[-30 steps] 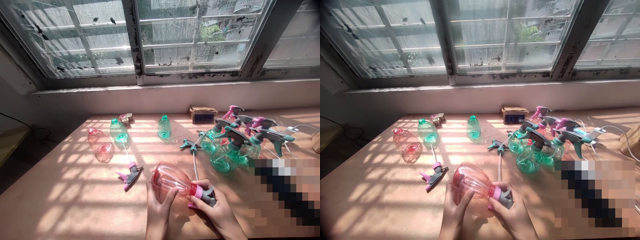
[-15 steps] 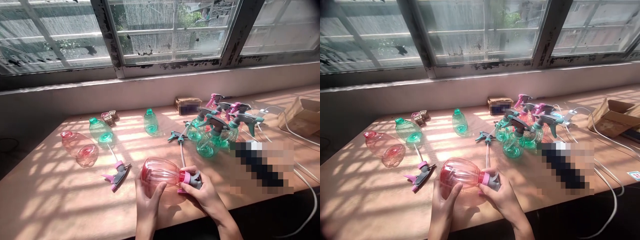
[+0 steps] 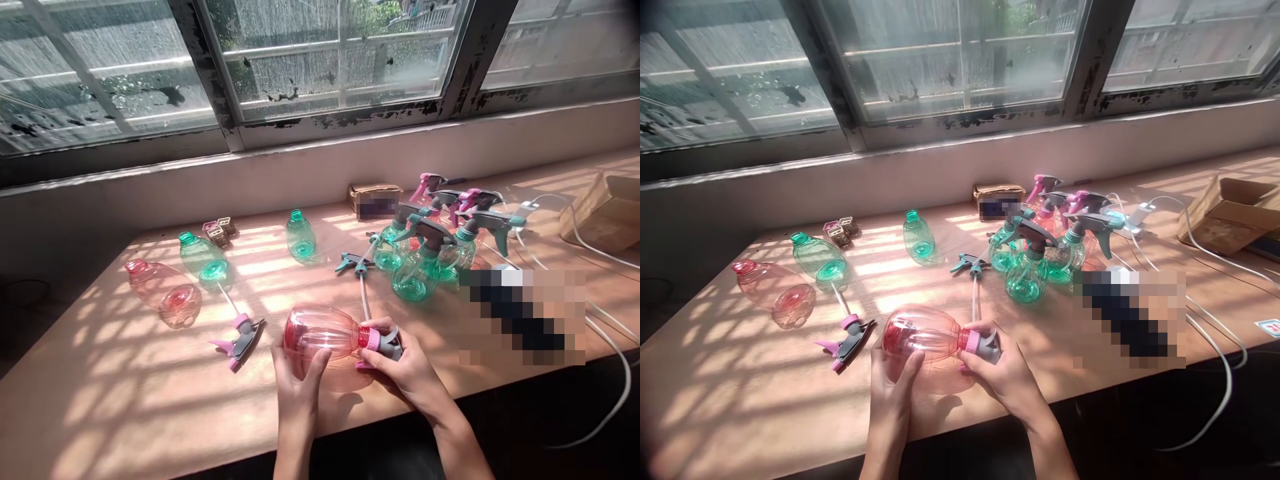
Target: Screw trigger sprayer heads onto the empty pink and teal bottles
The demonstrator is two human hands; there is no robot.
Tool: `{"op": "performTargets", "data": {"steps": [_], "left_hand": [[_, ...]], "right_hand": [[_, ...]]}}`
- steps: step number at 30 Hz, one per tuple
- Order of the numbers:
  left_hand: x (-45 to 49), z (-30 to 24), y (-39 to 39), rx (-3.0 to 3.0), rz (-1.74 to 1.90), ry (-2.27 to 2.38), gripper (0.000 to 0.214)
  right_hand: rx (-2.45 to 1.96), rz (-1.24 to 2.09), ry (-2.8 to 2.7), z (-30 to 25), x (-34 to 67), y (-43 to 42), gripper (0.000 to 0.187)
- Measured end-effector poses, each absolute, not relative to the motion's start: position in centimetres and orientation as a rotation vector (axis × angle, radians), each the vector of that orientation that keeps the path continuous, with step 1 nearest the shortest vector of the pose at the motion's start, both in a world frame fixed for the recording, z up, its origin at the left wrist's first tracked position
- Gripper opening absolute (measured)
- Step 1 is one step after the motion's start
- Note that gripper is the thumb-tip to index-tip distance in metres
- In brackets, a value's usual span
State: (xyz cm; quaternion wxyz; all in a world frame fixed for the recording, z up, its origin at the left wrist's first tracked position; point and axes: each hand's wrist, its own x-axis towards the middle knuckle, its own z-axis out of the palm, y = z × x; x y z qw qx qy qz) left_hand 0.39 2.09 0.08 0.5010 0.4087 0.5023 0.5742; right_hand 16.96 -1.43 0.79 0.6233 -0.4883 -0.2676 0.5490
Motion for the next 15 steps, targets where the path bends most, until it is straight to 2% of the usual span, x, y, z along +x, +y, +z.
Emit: {"op": "performTargets", "data": {"steps": [9, 15], "left_hand": [[0.6, -0.9, 2.4, 1.084, 1.421, 1.105, 0.066], [0.6, -0.4, 2.2, 1.073, 1.361, 1.105, 0.079]], "right_hand": [[-1.117, 1.268, -0.541, 0.5, 17.8, -1.4, 0.049], [-1.104, 1.263, -0.572, 0.5, 17.5, -1.6, 0.048]]}}
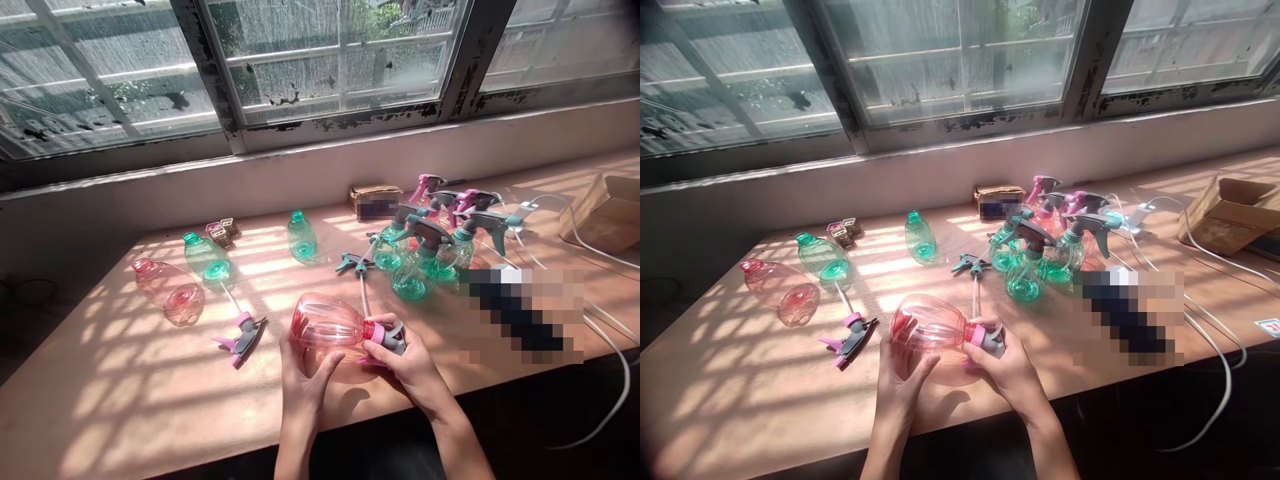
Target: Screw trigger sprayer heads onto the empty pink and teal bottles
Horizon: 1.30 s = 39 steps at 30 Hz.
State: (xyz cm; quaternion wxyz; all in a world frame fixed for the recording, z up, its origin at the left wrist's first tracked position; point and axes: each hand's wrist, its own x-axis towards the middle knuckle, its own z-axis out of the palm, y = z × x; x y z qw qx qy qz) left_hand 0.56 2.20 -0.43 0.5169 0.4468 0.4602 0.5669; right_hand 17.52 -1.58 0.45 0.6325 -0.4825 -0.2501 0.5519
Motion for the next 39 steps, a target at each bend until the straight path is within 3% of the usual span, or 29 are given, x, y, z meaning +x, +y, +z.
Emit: {"op": "performTargets", "data": {"steps": [7, 20, 26, 39], "left_hand": [[0.3, -0.4, 2.3, 0.955, 1.412, 1.165, 0.071], [0.5, 0.1, 1.9, 0.950, 1.358, 1.027, 0.084], [0.2, -0.2, 2.0, 0.906, 1.377, 1.109, 0.073], [0.1, -1.3, 2.1, 1.044, 1.352, 1.113, 0.081]], "right_hand": [[-1.090, 1.281, -0.601, 0.4, 17.1, -1.5, 0.045], [-1.121, 1.244, -0.592, 0.1, 17.3, -1.6, 0.046], [-1.136, 1.275, -0.651, -0.1, 17.2, -1.8, 0.044], [-1.129, 1.270, -0.596, 0.0, 17.2, -2.0, 0.046]]}}
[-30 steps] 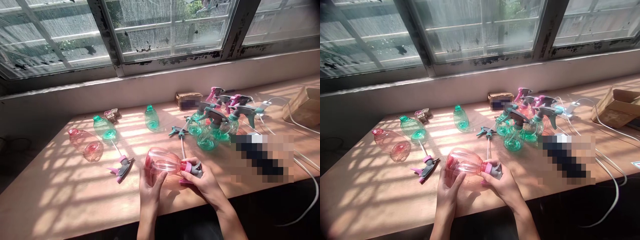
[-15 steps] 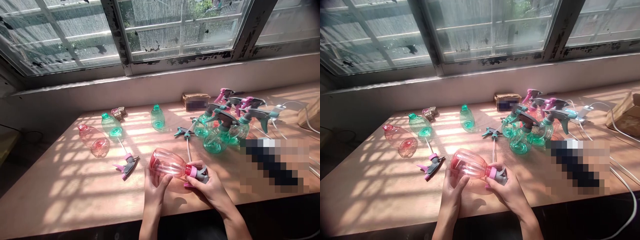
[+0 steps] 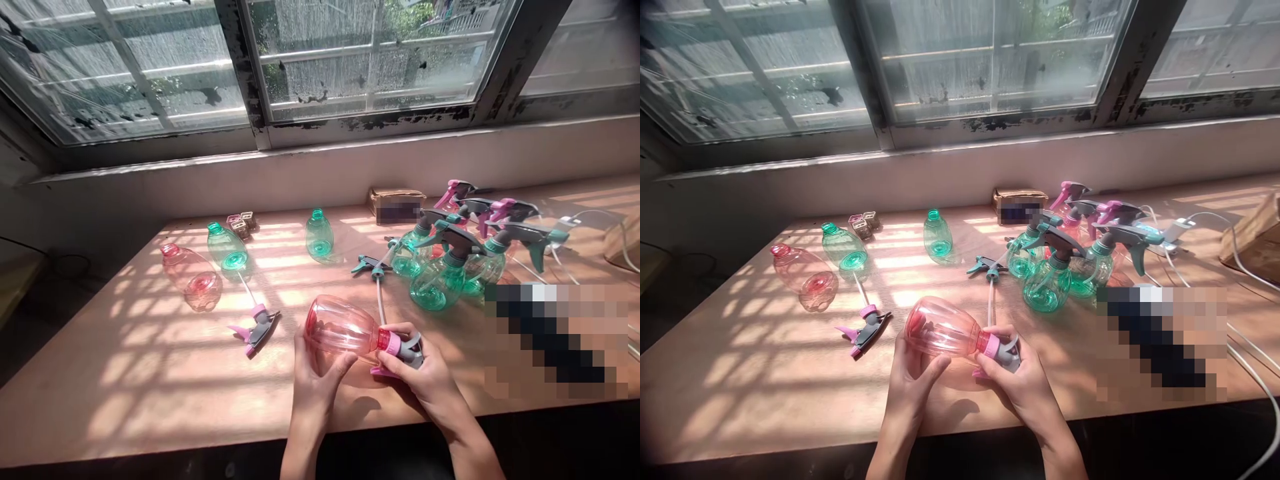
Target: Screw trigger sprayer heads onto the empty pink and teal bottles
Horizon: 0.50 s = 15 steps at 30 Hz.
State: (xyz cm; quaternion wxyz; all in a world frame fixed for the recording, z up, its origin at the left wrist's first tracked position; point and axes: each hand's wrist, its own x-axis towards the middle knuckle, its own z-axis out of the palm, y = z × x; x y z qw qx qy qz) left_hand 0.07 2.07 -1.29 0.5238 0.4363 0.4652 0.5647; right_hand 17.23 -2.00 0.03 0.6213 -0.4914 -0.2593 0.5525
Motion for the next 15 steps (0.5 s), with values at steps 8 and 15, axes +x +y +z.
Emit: {"op": "performTargets", "data": {"steps": [8, 15], "left_hand": [[0.3, 0.0, 2.0, 1.013, 1.374, 1.132, 0.078], [0.1, -1.6, 2.1, 1.167, 1.315, 1.113, 0.083]], "right_hand": [[-1.165, 1.244, -0.605, -0.3, 17.0, -1.9, 0.049], [-1.127, 1.298, -0.526, 0.3, 17.5, -1.9, 0.049]]}}
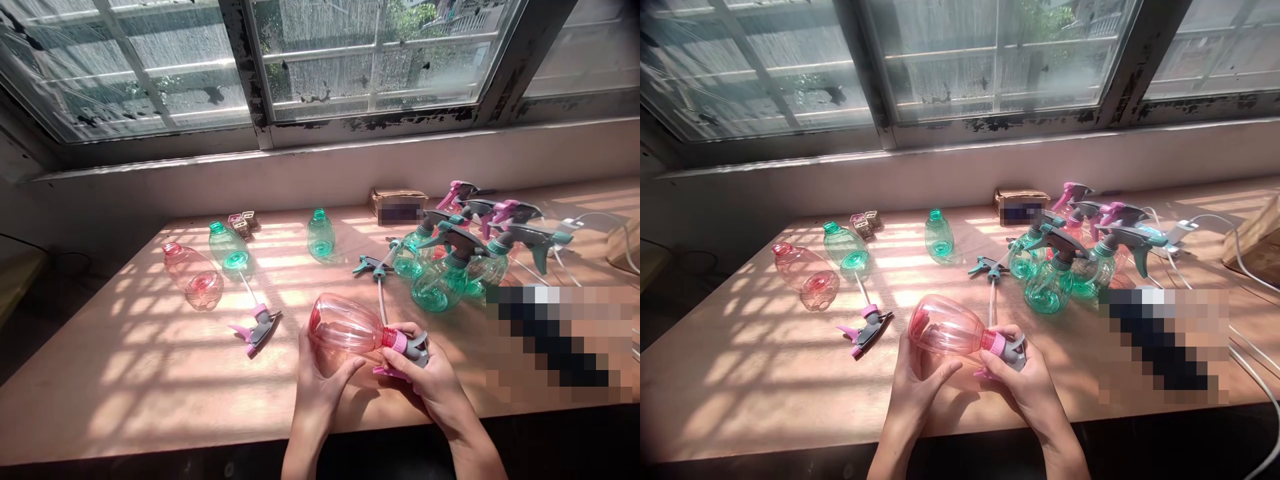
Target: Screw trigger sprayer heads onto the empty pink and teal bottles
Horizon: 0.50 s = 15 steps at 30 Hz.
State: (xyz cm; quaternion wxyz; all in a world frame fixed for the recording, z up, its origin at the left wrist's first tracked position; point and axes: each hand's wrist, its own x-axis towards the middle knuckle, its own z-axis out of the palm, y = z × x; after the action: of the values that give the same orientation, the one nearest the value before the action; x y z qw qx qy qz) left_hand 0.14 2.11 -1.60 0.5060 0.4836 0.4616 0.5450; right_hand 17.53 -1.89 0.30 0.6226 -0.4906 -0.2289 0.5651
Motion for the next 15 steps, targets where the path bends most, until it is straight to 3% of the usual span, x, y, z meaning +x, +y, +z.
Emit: {"op": "performTargets", "data": {"steps": [6, 15], "left_hand": [[0.1, -0.9, 2.1, 1.095, 1.372, 1.126, 0.075], [0.4, -0.9, 1.8, 1.155, 1.327, 1.143, 0.091]], "right_hand": [[-1.127, 1.390, -0.580, -0.2, 17.7, -2.1, 0.050], [-1.116, 1.313, -0.540, -0.3, 17.7, -2.0, 0.045]]}}
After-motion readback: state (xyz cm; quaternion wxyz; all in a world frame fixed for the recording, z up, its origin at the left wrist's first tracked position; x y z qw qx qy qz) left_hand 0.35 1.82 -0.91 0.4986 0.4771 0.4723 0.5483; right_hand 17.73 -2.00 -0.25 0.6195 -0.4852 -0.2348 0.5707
